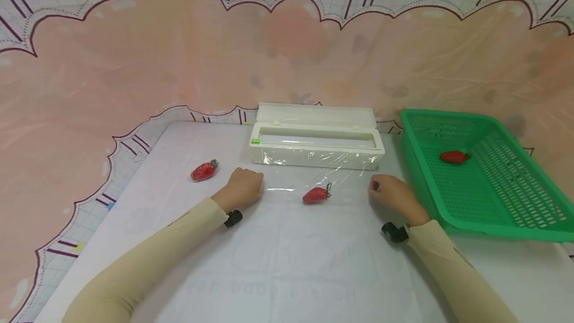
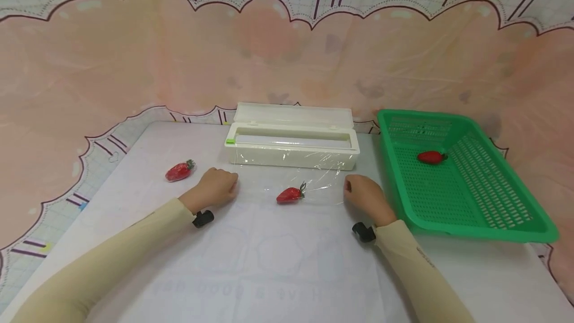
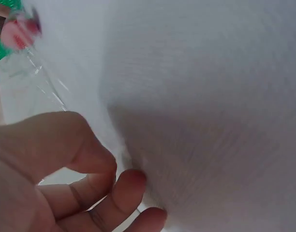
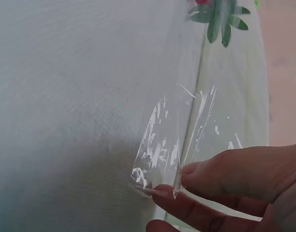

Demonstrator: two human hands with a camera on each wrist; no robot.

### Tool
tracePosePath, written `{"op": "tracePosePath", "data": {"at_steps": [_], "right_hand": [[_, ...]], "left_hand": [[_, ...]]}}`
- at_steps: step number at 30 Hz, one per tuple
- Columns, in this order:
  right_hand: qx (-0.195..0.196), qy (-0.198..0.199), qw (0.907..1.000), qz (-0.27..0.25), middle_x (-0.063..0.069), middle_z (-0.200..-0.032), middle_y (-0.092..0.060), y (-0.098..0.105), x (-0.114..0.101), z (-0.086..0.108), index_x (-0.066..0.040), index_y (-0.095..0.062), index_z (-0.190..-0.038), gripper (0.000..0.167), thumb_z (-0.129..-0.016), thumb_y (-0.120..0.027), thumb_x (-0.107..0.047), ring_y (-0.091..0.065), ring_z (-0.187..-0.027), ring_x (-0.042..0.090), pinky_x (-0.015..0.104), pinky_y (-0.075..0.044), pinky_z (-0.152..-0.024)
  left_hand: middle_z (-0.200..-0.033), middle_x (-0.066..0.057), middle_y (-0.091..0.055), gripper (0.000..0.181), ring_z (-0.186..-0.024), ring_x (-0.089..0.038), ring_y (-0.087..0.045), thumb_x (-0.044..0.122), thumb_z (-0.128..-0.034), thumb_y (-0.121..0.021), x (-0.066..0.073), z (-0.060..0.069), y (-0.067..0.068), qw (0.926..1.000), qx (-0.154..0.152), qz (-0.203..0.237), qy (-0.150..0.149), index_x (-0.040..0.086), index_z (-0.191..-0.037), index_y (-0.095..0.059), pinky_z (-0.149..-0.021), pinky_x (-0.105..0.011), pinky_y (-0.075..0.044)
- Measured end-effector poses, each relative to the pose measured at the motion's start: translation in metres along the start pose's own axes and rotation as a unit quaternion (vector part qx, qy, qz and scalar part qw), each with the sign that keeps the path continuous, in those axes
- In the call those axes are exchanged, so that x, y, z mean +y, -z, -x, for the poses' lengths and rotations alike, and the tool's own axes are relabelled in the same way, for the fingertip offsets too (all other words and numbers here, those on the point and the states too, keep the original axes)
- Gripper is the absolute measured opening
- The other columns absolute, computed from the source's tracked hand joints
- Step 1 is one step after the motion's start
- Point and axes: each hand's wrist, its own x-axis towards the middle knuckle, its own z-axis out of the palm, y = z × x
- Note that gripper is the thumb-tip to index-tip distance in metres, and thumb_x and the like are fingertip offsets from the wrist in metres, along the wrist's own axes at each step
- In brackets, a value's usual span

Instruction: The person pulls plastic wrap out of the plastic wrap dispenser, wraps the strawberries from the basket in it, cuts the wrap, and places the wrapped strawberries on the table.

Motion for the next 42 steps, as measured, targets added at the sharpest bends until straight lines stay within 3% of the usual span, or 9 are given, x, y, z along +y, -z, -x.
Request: {"op": "tracePosePath", "data": {"at_steps": [10, 13, 16, 20, 23, 26, 30, 34, 42], "right_hand": [[-0.031, -0.027, 0.9990, 0.015, 0.010, -0.079, -0.061, -0.007, 0.001, -0.014, -0.004, -0.060, -0.079, 0.007, -0.085, -0.058, -0.006, -0.051, -0.072, 0.021, 0.035, -0.045, -0.066], [-0.035, -0.034, 0.9987, 0.015, 0.010, -0.081, -0.061, -0.007, 0.002, -0.015, -0.004, -0.061, -0.079, 0.006, -0.085, -0.059, -0.006, -0.052, -0.073, 0.021, 0.035, -0.046, -0.068], [-0.042, -0.044, 0.9981, 0.010, 0.011, -0.083, -0.062, -0.007, 0.004, -0.015, -0.004, -0.060, -0.080, 0.006, -0.085, -0.059, -0.007, -0.052, -0.074, 0.022, 0.035, -0.046, -0.068], [-0.044, -0.041, 0.9982, 0.003, 0.012, -0.083, -0.061, -0.004, 0.005, -0.012, -0.003, -0.060, -0.080, 0.006, -0.084, -0.058, -0.006, -0.052, -0.074, 0.022, 0.035, -0.046, -0.067], [-0.040, -0.024, 0.9989, -0.001, 0.012, -0.082, -0.061, -0.001, 0.005, -0.008, -0.003, -0.060, -0.080, 0.006, -0.085, -0.058, -0.006, -0.052, -0.073, 0.021, 0.033, -0.045, -0.064], [-0.029, -0.002, 0.9994, -0.019, 0.012, -0.081, -0.061, 0.003, 0.003, -0.003, -0.003, -0.058, -0.078, 0.007, -0.084, -0.058, -0.005, -0.052, -0.071, 0.021, 0.030, -0.043, -0.059], [0.000, 0.032, 0.9984, -0.046, 0.011, -0.076, -0.061, 0.008, 0.002, 0.002, -0.004, -0.055, -0.075, 0.008, -0.083, -0.057, -0.003, -0.052, -0.068, 0.019, 0.027, -0.041, -0.056], [0.018, 0.044, 0.9974, -0.053, 0.009, -0.074, -0.060, 0.009, 0.005, -0.001, -0.004, -0.055, -0.075, 0.008, -0.083, -0.057, -0.003, -0.053, -0.067, 0.018, 0.026, -0.040, -0.054], [0.049, 0.051, 0.9975, 0.006, 0.011, -0.082, -0.062, 0.001, 0.001, -0.007, -0.003, -0.059, -0.081, 0.003, -0.084, -0.060, -0.004, -0.055, -0.073, 0.022, 0.034, -0.045, -0.064]], "left_hand": [[-0.079, -0.011, -0.066, 0.008, -0.071, -0.025, -0.058, 0.012, -0.0855, -0.058, 0.003, -0.004, 0.002, 0.9992, -0.023, -0.032, -0.002, 0.004, -0.086, -0.062, -0.073, -0.038, -0.042], [-0.083, -0.013, -0.067, 0.006, -0.075, -0.026, -0.058, 0.008, -0.0851, -0.059, 0.014, -0.002, 0.008, 0.9979, -0.017, -0.059, 0.021, 0.003, -0.087, -0.063, -0.078, -0.040, -0.042], [-0.091, -0.016, -0.066, 0.012, -0.085, -0.030, -0.059, 0.007, -0.0843, -0.061, 0.035, 0.000, 0.017, 0.9962, 0.025, -0.079, 0.027, 0.000, -0.094, -0.062, -0.086, -0.043, -0.043], [-0.106, -0.013, -0.061, 0.036, -0.104, -0.030, -0.057, 0.028, -0.0881, -0.062, 0.069, -0.001, 0.025, 0.9931, 0.085, -0.066, -0.047, 0.002, -0.113, -0.057, -0.095, -0.043, -0.043], [-0.114, -0.007, -0.058, 0.053, -0.110, -0.025, -0.054, 0.047, -0.0867, -0.060, 0.089, -0.007, 0.022, 0.9881, 0.085, -0.051, -0.118, 0.009, -0.123, -0.053, -0.099, -0.040, -0.041], [-0.118, -0.003, -0.056, 0.062, -0.112, -0.021, -0.051, 0.055, -0.0821, -0.062, 0.099, -0.016, 0.016, 0.9844, 0.074, -0.048, -0.152, 0.014, -0.127, -0.051, -0.101, -0.037, -0.039], [-0.112, 0.000, -0.059, 0.054, -0.107, -0.019, -0.053, 0.049, -0.0806, -0.066, 0.102, -0.025, 0.009, 0.9814, 0.073, -0.048, -0.171, 0.016, -0.121, -0.056, -0.097, -0.035, -0.040], [-0.101, 0.002, -0.062, 0.038, -0.098, -0.017, -0.055, 0.040, -0.0823, -0.068, 0.102, -0.030, 0.006, 0.9822, 0.073, -0.015, -0.172, 0.017, -0.112, -0.062, -0.093, -0.034, -0.041], [-0.099, 0.004, -0.067, 0.035, -0.089, -0.015, -0.059, 0.035, -0.0813, -0.071, 0.098, -0.035, 0.004, 0.9829, 0.048, 0.061, -0.167, 0.019, -0.112, -0.068, -0.081, -0.030, -0.046]]}}
